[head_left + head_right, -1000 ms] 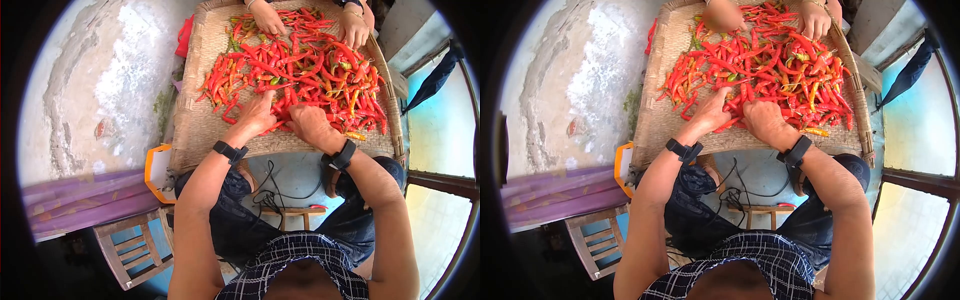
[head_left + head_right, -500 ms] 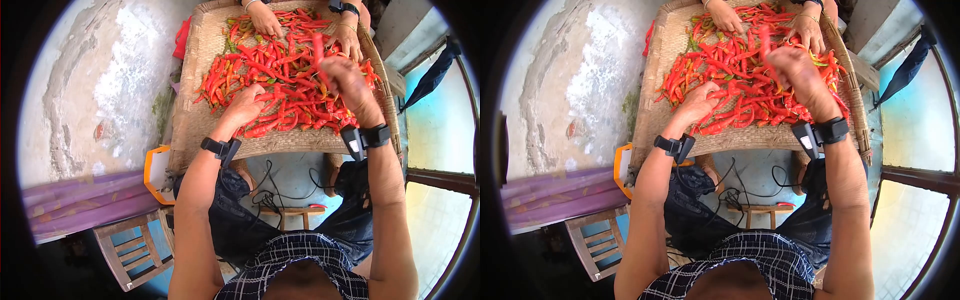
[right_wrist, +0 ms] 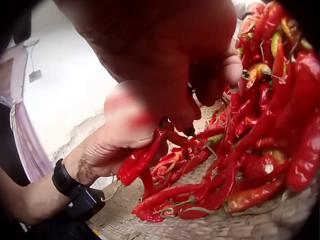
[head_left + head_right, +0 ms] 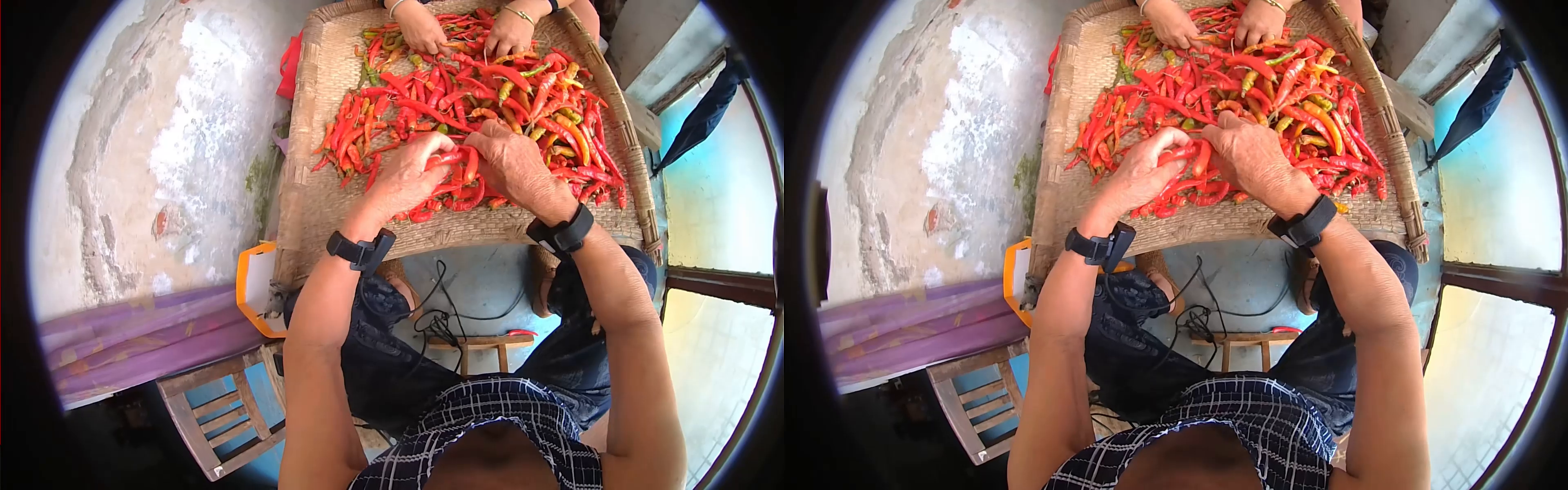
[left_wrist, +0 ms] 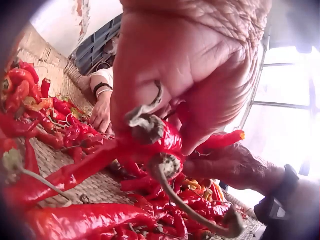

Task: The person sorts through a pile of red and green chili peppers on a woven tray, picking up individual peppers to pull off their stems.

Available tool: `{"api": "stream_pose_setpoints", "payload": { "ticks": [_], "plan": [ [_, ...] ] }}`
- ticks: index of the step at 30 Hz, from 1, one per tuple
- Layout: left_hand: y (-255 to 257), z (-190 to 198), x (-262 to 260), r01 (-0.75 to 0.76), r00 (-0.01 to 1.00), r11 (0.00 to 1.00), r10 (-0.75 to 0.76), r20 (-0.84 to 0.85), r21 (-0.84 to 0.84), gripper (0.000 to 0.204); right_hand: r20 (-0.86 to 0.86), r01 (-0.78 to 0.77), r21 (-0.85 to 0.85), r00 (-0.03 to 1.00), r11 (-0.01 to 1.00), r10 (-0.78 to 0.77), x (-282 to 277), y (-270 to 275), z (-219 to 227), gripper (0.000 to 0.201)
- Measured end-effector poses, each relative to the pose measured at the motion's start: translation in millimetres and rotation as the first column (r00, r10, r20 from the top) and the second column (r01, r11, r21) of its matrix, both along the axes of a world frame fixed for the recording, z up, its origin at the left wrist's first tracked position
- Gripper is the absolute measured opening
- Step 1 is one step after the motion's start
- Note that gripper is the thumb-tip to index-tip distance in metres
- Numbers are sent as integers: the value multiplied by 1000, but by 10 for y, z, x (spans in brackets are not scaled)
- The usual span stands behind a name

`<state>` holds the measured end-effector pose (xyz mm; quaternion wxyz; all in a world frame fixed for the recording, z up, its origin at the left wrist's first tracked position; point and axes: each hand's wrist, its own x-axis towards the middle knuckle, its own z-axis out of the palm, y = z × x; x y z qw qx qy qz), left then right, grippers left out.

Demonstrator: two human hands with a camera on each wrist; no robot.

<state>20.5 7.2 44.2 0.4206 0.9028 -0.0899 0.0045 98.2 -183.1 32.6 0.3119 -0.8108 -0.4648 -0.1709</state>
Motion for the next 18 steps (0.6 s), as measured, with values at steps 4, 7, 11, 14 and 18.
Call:
{"api": "stream_pose_setpoints", "payload": {
  "ticks": [4,7,11,14,18],
  "plan": [
    [101,-49,-5,-104,994,994,105,-15,43,24,-133,-19,-147,991,989,0,19,-50,56,14],
    [236,-234,36,-187,982,980,189,-23,66,24,-393,66,-15,917,998,-67,116,-165,211,21],
    [232,-215,96,-227,962,937,173,-213,-266,22,-594,265,-21,772,964,-225,241,-350,543,32],
    [162,3,54,-257,953,905,178,-246,-339,21,-569,458,-31,723,889,-392,505,-539,493,39],
    [215,1,78,-159,984,829,86,-159,-536,21,-414,520,220,816,826,-404,465,-502,447,53]
  ]
}}
